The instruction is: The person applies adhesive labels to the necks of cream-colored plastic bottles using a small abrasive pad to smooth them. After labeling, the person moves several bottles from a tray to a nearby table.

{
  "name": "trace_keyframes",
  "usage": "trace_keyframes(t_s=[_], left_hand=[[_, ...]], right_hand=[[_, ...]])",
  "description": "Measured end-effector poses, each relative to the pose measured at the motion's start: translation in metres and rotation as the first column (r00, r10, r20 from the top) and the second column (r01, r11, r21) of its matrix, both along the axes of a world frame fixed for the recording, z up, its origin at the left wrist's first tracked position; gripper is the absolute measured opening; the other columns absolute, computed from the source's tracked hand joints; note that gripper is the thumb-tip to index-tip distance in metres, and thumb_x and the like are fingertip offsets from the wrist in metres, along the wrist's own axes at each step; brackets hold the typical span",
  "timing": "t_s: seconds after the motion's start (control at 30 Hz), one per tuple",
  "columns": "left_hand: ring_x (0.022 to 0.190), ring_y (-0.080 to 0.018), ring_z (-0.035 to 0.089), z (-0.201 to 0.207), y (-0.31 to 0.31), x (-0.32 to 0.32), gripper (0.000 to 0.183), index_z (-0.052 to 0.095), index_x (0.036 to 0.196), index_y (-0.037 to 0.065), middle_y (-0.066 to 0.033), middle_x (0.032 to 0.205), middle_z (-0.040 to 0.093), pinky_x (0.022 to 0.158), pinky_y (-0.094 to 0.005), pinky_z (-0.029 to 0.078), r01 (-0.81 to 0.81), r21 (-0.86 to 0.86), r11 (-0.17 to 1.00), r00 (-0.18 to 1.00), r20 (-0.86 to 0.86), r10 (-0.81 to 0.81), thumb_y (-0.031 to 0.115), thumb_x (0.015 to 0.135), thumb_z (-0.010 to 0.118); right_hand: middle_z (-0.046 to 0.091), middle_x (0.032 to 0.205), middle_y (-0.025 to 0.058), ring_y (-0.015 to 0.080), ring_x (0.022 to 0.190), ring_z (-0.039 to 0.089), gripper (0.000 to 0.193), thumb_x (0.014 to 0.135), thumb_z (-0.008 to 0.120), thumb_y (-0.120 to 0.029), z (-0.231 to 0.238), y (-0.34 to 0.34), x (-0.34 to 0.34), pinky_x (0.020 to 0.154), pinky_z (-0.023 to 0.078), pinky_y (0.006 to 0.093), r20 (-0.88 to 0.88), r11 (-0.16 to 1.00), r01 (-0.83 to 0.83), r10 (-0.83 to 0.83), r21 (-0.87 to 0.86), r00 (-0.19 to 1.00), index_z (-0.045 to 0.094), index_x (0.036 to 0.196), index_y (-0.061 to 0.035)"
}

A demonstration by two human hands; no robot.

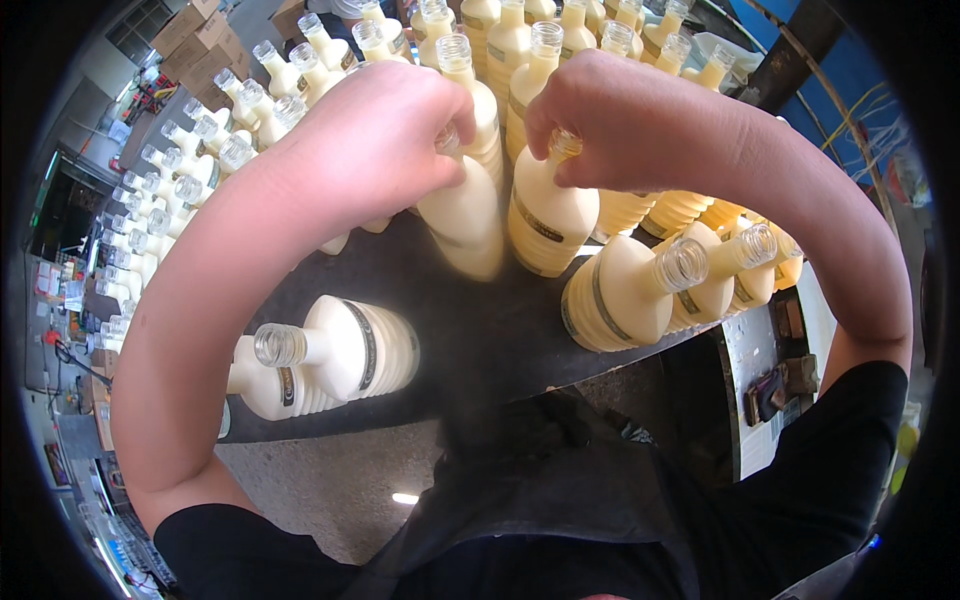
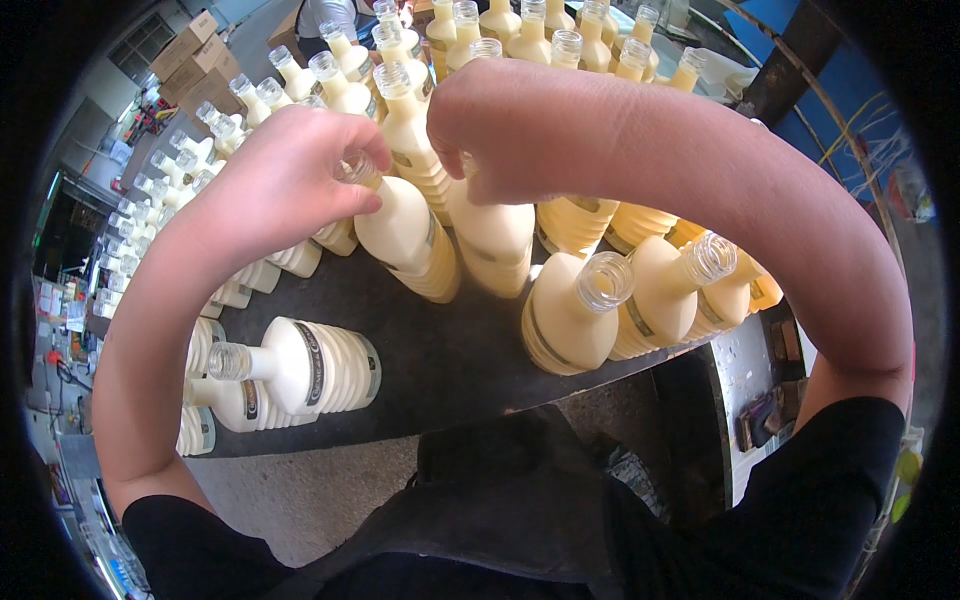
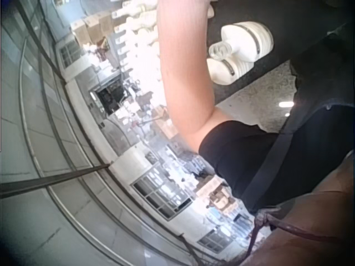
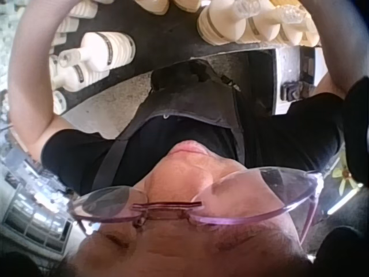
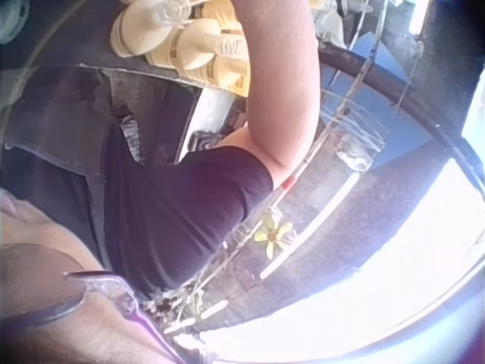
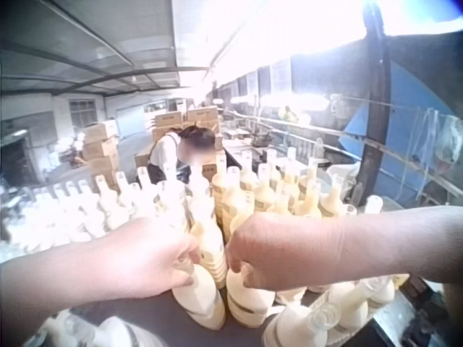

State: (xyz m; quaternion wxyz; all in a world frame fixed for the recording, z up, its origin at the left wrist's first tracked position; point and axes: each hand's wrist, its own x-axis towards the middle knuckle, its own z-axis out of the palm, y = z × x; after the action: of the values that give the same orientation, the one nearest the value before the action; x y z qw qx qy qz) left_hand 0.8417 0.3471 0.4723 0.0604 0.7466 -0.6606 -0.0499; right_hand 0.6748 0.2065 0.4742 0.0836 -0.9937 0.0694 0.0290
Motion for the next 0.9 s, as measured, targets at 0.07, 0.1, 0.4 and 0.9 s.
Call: trace_keyframes(t_s=[0.07, 0.1, 0.4, 0.9], left_hand=[[0.092, -0.0333, 0.071, -0.005, -0.006, 0.001, 0.027, 0.075, 0.101, 0.004, -0.0183, 0.096, 0.074, 0.085, -0.0417, 0.055, 0.039, -0.012, 0.999, 0.999, -0.007, -0.039, 0.015, 0.077, 0.079], [0.094, -0.0335, 0.071, -0.007, -0.009, 0.002, 0.027, 0.075, 0.101, 0.004, -0.0179, 0.097, 0.074, 0.085, -0.0419, 0.055, 0.058, -0.018, 0.998, 0.998, -0.01, -0.059, 0.015, 0.077, 0.08], [0.09, -0.0328, 0.071, -0.001, -0.025, -0.002, 0.028, 0.075, 0.1, 0.004, -0.0183, 0.094, 0.073, 0.083, -0.0408, 0.055, 0.111, -0.053, 0.992, 0.994, 0.005, -0.111, 0.016, 0.075, 0.079], [0.108, -0.0257, 0.064, 0.041, 0.074, 0.011, 0.042, 0.063, 0.134, 0.004, -0.0135, 0.121, 0.068, 0.094, -0.038, 0.051, -0.051, -0.027, 0.998, 0.992, -0.113, 0.047, 0.023, 0.097, 0.066]], right_hand=[[0.077, 0.101, 0.017, 0.0271, 0.093, 0.076, 0.024, 0.084, 0.081, -0.004, -0.008, -0.006, 0.001, 0.084, 0.061, 0.0338, 0.015, 1.0, 0.031, -0.031, 0.004, 0.999, 0.078, 0.107, -0.0001], [0.077, 0.101, 0.0169, 0.027, 0.093, 0.075, 0.024, 0.084, 0.082, -0.005, -0.01, -0.008, 0.001, 0.084, 0.061, 0.034, 0.006, 0.998, 0.057, -0.057, 0.004, 0.998, 0.078, 0.107, -0.0002], [0.075, 0.1, 0.0184, 0.0301, 0.093, 0.073, 0.02, 0.087, 0.077, -0.011, -0.018, -0.033, -0.005, 0.086, 0.058, 0.0381, 0.074, 0.997, 0.0, 0.006, -0.072, 0.997, 0.077, 0.103, -0.0004], [0.07, 0.12, 0.0163, 0.0339, 0.115, 0.068, 0.036, 0.076, 0.085, -0.007, 0.028, 0.028, -0.047, 0.098, 0.056, 0.0427, 0.249, 0.981, -0.112, 0.149, -0.157, 0.957, 0.072, 0.11, -0.0035]])
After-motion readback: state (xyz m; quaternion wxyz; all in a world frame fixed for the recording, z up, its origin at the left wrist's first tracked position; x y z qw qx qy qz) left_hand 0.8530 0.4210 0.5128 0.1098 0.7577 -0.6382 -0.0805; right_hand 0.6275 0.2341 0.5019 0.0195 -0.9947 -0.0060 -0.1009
